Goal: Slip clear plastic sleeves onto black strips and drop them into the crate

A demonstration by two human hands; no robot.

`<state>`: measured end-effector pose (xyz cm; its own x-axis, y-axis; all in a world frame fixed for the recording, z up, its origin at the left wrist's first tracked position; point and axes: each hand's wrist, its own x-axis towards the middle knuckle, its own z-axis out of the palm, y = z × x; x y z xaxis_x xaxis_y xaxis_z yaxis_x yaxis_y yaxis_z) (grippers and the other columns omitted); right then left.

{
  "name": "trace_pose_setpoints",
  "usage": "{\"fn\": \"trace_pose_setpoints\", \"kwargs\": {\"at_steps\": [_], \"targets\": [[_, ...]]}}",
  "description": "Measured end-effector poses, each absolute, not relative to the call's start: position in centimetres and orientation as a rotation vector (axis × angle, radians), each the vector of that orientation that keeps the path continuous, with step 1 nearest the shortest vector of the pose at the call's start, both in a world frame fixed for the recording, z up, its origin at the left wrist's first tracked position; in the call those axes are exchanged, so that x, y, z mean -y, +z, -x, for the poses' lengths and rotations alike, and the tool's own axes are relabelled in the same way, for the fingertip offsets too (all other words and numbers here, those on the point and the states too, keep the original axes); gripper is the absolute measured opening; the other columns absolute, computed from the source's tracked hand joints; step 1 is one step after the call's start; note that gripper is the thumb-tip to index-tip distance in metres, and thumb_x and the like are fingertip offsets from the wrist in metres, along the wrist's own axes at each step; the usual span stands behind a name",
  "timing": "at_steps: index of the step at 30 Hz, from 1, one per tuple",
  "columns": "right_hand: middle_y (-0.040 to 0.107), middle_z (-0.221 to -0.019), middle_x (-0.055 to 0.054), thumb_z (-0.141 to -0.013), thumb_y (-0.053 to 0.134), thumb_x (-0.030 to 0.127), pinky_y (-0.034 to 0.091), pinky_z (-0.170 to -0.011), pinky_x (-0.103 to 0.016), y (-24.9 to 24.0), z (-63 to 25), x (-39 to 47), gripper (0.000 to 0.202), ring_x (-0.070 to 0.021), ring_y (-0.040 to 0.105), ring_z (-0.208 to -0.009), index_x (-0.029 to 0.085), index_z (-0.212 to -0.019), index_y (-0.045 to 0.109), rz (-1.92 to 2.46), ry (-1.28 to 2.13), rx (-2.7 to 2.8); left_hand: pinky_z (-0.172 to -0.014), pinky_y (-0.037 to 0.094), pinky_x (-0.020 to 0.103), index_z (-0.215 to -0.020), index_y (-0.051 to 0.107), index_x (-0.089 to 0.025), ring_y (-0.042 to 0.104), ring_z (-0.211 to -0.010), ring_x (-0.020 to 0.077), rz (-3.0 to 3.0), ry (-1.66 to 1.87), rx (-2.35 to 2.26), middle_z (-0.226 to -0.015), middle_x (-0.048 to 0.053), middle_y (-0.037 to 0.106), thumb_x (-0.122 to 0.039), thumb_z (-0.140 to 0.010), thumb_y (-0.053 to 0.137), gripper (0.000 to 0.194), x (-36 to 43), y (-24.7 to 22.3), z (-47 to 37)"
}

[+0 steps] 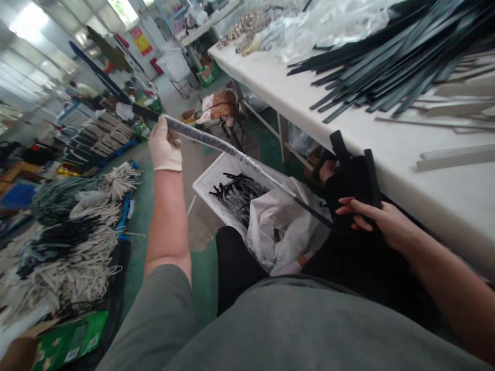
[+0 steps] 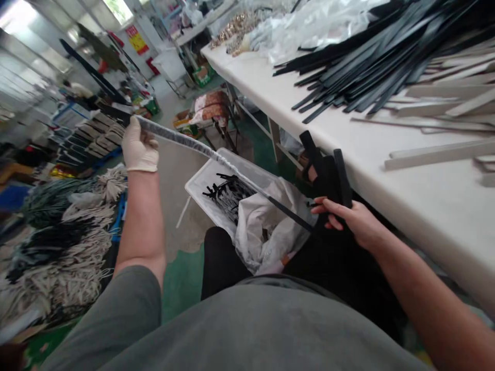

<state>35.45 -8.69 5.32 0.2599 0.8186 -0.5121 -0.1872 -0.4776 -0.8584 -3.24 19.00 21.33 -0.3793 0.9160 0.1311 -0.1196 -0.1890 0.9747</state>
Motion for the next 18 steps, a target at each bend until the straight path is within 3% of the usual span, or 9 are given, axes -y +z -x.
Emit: {"fn": "trace_pose_setpoints", "kwargs": {"at_steps": [5,9,13,16,18], "targets": [[0.068,-0.064,-0.013,-0.063,0.079,0.054,0.052,-0.057,-0.044,4.4,-35.6,9.3,0.035,-0.0159,0.043,-0.043,0.025,-0.081,0.078,1.673,1.369,0.667,-0.052,0.023,0.012,-0.106,0.055,-0.015,0.046,-0.063,0.0003,-1.096,1.830,-1.228,-0.078,-0.006,0.055,-0.038,-0.102,0.047,0.024,-22.9,26.6,2.8],[0.050,-0.044,-0.008,-0.063,0.076,0.062,0.053,-0.067,-0.049,3.6,-35.4,9.2,0.036,-0.0240,0.052,-0.048,0.027,-0.074,0.078,1.711,1.384,0.676,-0.050,0.029,0.015,-0.092,0.061,-0.018,0.049,-0.059,0.0034,-1.207,1.893,-1.265,-0.071,-0.006,0.053,-0.044,-0.091,0.063,0.027,-25.4,26.5,2.4],[0.044,-0.041,-0.006,-0.062,0.074,0.065,0.052,-0.070,-0.049,2.5,-35.5,9.0,0.039,-0.0261,0.055,-0.051,0.027,-0.067,0.076,1.723,1.407,0.687,-0.054,0.038,0.017,-0.083,0.064,-0.018,0.055,-0.061,0.0068,-1.337,1.787,-1.388,-0.066,-0.007,0.057,-0.043,-0.079,0.073,0.027,-26.2,20.2,1.4],[0.047,-0.042,-0.007,-0.063,0.074,0.066,0.052,-0.068,-0.048,1.8,-35.7,8.9,0.040,-0.0258,0.055,-0.052,0.026,-0.070,0.076,1.708,1.431,0.704,-0.069,0.045,0.017,-0.083,0.067,-0.018,0.061,-0.073,0.0084,-1.376,1.387,-1.440,-0.073,-0.004,0.063,-0.028,-0.077,0.074,0.014,-23.6,11.5,-0.3],[0.056,-0.050,-0.009,-0.062,0.076,0.065,0.052,-0.063,-0.045,1.9,-35.7,9.0,0.041,-0.0227,0.053,-0.050,0.025,-0.074,0.076,1.690,1.432,0.700,-0.084,0.047,0.021,-0.085,0.069,-0.019,0.063,-0.086,0.0107,-1.346,1.095,-1.445,-0.082,-0.001,0.068,-0.014,-0.069,0.078,0.019,-20.1,4.9,-1.9]]}}
